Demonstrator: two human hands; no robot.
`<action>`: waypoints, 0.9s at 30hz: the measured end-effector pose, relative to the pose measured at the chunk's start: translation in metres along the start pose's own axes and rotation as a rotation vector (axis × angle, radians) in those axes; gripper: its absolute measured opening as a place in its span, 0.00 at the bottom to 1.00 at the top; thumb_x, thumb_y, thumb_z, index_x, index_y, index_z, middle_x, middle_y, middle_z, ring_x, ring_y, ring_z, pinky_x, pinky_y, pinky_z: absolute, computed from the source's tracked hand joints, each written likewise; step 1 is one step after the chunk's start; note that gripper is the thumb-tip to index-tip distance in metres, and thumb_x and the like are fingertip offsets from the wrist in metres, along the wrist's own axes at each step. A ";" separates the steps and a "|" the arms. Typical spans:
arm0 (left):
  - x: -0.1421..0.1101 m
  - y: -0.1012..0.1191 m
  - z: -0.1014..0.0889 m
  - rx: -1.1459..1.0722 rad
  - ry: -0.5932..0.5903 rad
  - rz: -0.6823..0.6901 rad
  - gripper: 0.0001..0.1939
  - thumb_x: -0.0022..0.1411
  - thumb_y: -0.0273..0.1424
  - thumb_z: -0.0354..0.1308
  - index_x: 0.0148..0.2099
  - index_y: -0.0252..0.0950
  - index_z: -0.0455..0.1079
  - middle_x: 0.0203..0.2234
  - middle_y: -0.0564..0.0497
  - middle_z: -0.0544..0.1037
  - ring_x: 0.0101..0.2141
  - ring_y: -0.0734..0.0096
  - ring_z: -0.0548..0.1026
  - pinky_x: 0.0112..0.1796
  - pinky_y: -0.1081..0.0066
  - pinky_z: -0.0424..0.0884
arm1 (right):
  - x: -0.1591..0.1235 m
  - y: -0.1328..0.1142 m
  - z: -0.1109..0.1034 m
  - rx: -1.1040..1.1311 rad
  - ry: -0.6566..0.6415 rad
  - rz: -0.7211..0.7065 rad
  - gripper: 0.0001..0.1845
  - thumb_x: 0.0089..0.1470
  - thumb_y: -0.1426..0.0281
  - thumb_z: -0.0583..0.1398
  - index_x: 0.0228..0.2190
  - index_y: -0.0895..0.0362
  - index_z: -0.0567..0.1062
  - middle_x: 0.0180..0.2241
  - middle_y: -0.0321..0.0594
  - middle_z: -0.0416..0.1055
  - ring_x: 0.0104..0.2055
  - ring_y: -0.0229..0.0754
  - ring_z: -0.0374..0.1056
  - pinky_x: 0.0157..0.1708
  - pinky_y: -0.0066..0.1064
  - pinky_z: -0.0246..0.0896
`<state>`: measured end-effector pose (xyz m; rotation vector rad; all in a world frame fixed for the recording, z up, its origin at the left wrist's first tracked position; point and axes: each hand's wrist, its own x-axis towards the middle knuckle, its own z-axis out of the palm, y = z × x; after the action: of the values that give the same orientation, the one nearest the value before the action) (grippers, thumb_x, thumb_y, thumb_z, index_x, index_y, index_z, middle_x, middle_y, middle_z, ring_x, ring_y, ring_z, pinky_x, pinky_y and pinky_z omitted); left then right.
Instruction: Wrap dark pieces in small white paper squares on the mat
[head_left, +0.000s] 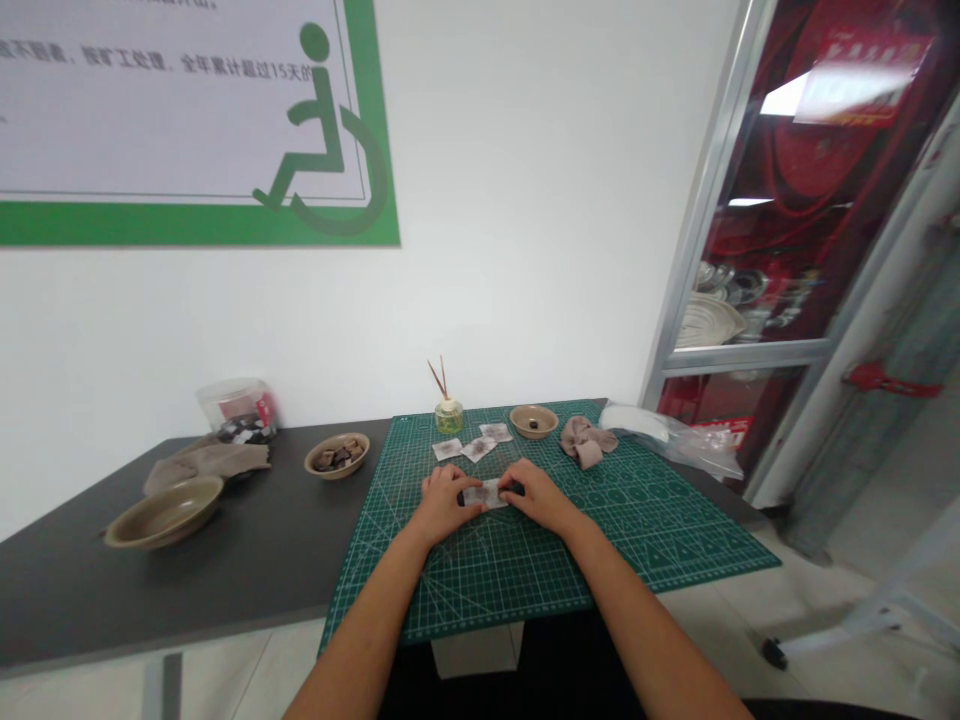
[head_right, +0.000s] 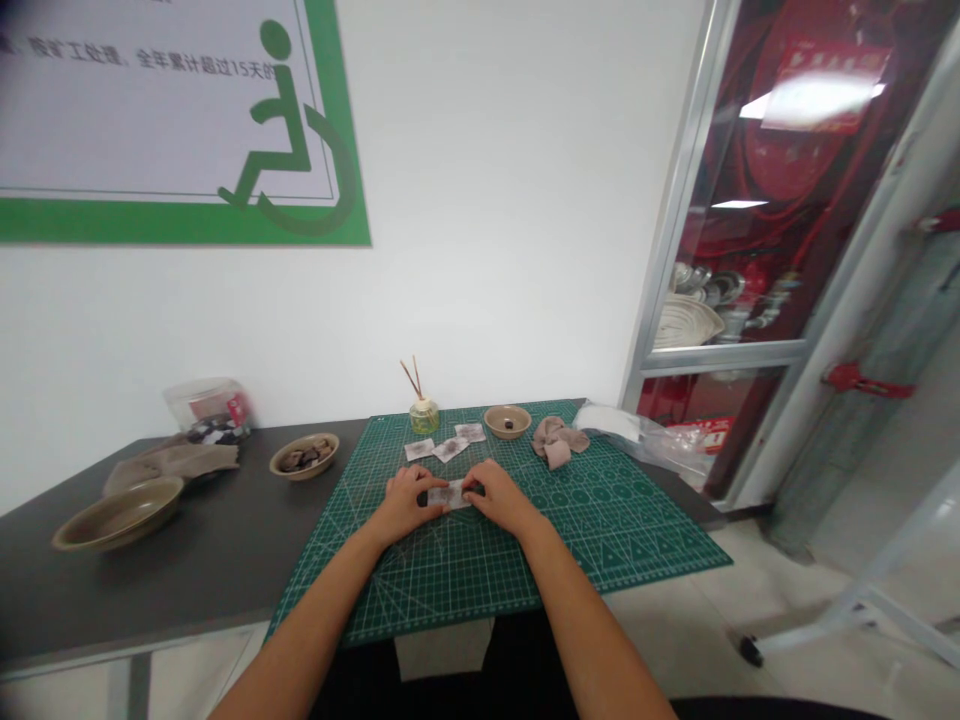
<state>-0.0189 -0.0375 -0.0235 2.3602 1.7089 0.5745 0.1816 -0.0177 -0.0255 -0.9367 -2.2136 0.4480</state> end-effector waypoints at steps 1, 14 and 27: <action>0.000 0.000 0.000 0.000 0.002 0.001 0.20 0.52 0.45 0.59 0.48 0.49 0.72 0.41 0.51 0.68 0.45 0.61 0.63 0.43 0.63 0.57 | 0.000 0.000 0.000 0.002 -0.004 -0.013 0.07 0.47 0.81 0.60 0.29 0.57 0.74 0.30 0.38 0.71 0.37 0.41 0.63 0.40 0.33 0.57; -0.001 0.001 -0.001 -0.011 0.011 -0.001 0.19 0.52 0.44 0.60 0.47 0.50 0.72 0.40 0.51 0.69 0.45 0.60 0.63 0.43 0.63 0.56 | 0.003 0.010 0.005 -0.095 0.122 -0.064 0.07 0.54 0.74 0.58 0.33 0.57 0.76 0.33 0.42 0.71 0.41 0.43 0.63 0.44 0.37 0.56; 0.000 0.001 -0.001 -0.009 0.008 -0.006 0.19 0.52 0.44 0.60 0.47 0.49 0.72 0.41 0.51 0.69 0.45 0.61 0.63 0.43 0.63 0.57 | 0.003 0.005 0.007 -0.108 0.035 -0.051 0.07 0.49 0.73 0.62 0.33 0.56 0.77 0.34 0.41 0.69 0.40 0.43 0.61 0.42 0.36 0.57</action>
<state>-0.0187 -0.0380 -0.0226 2.3495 1.7121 0.5906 0.1778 -0.0123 -0.0322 -0.9342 -2.2431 0.2889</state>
